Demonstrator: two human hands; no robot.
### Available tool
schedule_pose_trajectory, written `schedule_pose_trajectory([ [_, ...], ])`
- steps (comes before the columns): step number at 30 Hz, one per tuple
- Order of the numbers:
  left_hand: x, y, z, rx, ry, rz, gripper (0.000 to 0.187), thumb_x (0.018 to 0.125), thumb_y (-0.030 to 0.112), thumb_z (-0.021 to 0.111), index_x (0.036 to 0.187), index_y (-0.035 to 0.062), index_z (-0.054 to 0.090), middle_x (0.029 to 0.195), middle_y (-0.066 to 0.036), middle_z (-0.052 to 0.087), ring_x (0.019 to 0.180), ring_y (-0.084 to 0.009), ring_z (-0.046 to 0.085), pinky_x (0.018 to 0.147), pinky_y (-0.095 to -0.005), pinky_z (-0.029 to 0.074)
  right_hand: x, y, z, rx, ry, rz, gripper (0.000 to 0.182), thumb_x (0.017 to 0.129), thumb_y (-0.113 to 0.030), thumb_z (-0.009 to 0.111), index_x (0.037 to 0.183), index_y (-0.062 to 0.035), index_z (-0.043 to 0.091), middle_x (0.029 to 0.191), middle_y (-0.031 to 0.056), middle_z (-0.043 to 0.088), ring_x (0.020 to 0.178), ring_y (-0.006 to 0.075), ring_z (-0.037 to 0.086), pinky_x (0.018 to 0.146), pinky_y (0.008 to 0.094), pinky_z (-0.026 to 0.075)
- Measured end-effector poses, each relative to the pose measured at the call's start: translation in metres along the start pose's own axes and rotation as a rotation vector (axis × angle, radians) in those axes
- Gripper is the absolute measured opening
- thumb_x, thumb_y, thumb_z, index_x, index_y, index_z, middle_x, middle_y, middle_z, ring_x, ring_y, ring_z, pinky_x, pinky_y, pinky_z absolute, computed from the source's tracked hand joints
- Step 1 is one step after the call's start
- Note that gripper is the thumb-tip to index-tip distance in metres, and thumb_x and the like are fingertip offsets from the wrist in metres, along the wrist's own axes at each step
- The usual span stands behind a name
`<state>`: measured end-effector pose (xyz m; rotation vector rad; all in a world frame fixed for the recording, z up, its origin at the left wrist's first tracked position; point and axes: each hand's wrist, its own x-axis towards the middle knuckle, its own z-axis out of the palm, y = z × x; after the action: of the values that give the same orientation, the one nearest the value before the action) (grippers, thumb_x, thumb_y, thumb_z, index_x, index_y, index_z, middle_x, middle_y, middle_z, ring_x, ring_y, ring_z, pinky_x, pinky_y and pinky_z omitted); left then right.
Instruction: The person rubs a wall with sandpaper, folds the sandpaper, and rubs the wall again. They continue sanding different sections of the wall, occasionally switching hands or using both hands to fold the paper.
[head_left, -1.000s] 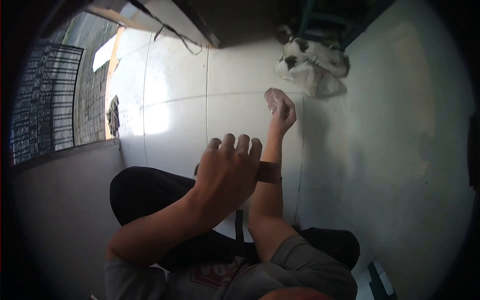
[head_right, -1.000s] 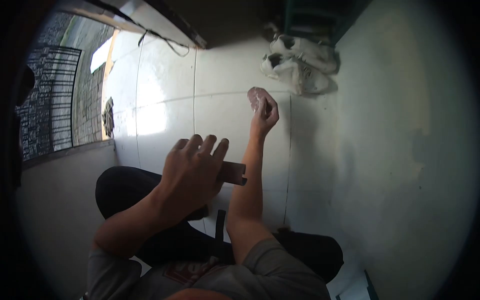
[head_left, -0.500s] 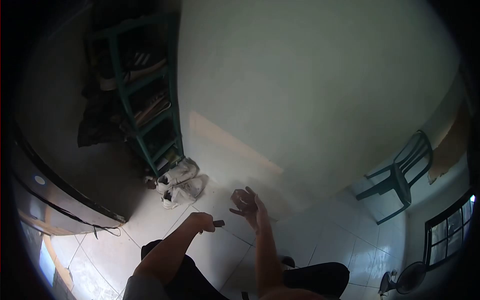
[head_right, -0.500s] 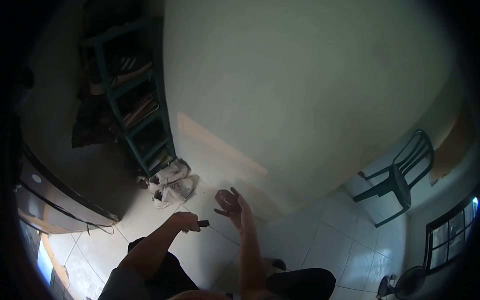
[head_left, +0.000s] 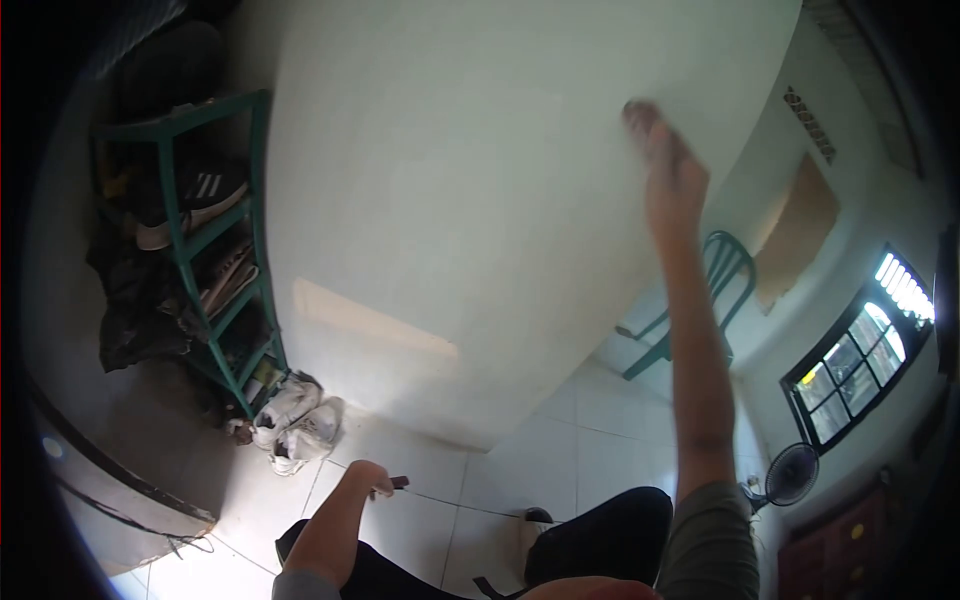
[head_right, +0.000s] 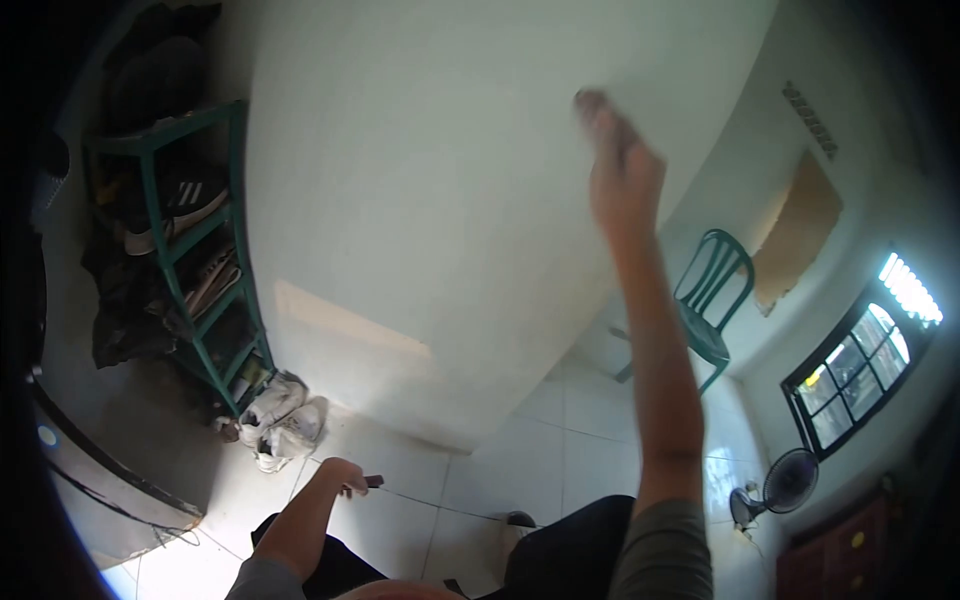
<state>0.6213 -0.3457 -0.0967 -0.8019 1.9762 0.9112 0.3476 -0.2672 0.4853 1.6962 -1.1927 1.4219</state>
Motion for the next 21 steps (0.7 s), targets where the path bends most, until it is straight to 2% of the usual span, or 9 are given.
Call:
schedule_pose_trajectory([
  [2,0.008,-0.005,-0.003,-0.014,-0.032,-0.007,0.048,0.084,0.04,0.071,0.118,0.0073,0.073,0.095,-0.006,0.076,0.08,-0.0188,0.068,0.078,-0.0366,0.055,0.062,0.014,-0.025,-0.338,0.047,-0.312,0.037,0.108,-0.03,0.053,0.123,-0.0018,0.073,0.107,0.0148,0.078,0.101,0.028,0.075,0.094,0.034,0.057],
  [4,0.018,-0.013,-0.002,-0.038,-0.047,-0.006,0.048,0.083,0.04,0.071,0.118,0.0066,0.073,0.094,-0.006,0.075,0.079,-0.0195,0.068,0.078,-0.0372,0.055,0.107,0.024,-0.052,-0.584,0.011,-0.297,0.038,0.106,-0.034,0.055,0.134,-0.0122,0.067,0.124,0.0151,0.071,0.115,0.0336,0.068,0.102,0.0413,0.052],
  [6,0.032,-0.016,-0.003,-0.073,-0.039,0.012,0.047,0.083,0.04,0.071,0.116,0.0063,0.073,0.093,-0.005,0.075,0.076,-0.0182,0.066,0.075,-0.0358,0.055,0.143,0.039,-0.07,-0.728,0.041,-0.319,0.042,0.106,-0.034,0.053,0.144,-0.0177,0.061,0.136,0.015,0.066,0.125,0.0362,0.064,0.106,0.0438,0.049],
  [9,0.025,-0.004,-0.005,-0.007,-0.041,0.039,0.047,0.082,0.041,0.071,0.113,0.0057,0.073,0.092,-0.005,0.074,0.074,-0.0167,0.064,0.073,-0.0336,0.054,0.171,0.108,-0.078,-1.21,0.13,-0.383,0.053,0.11,-0.027,0.036,0.161,-0.0111,0.033,0.167,0.0128,0.031,0.154,0.0327,0.027,0.125,0.0555,0.021],
  [12,0.038,-0.014,-0.001,0.019,-0.016,0.062,0.047,0.082,0.042,0.07,0.11,0.005,0.074,0.092,-0.006,0.074,0.075,-0.0183,0.066,0.074,-0.0347,0.054,0.15,0.082,-0.054,-1.298,0.181,-0.198,0.057,0.111,-0.032,0.029,0.165,-0.0146,0.02,0.17,0.0131,0.022,0.156,0.0342,0.02,0.126,0.0543,0.018],
  [15,0.048,-0.013,0.001,0.057,0.017,0.078,0.049,0.081,0.045,0.07,0.108,0.0041,0.074,0.092,-0.007,0.074,0.077,-0.0213,0.067,0.075,-0.0362,0.054,0.153,0.078,-0.049,-1.312,0.182,-0.135,0.058,0.111,-0.033,0.029,0.165,-0.0144,0.019,0.17,0.0128,0.022,0.156,0.0337,0.019,0.126,0.0539,0.018],
  [18,0.036,0.006,-0.007,0.071,0.069,0.133,0.051,0.08,0.047,0.072,0.108,0.0037,0.074,0.093,-0.008,0.075,0.078,-0.0228,0.068,0.076,-0.037,0.054,0.153,0.095,-0.053,-1.385,0.243,-0.23,0.058,0.111,-0.035,0.028,0.165,-0.0145,0.019,0.17,0.0117,0.022,0.157,0.0332,0.019,0.126,0.0538,0.017],
  [21,0.048,0.02,-0.004,0.038,0.027,0.2,0.054,0.079,0.05,0.074,0.105,0.0033,0.075,0.093,-0.011,0.074,0.081,-0.0252,0.069,0.076,-0.0388,0.055,0.15,0.084,-0.049,-1.361,0.214,-0.194,0.058,0.112,-0.036,0.026,0.165,-0.0141,0.021,0.17,0.012,0.024,0.156,0.0335,0.02,0.126,0.0539,0.017],
])
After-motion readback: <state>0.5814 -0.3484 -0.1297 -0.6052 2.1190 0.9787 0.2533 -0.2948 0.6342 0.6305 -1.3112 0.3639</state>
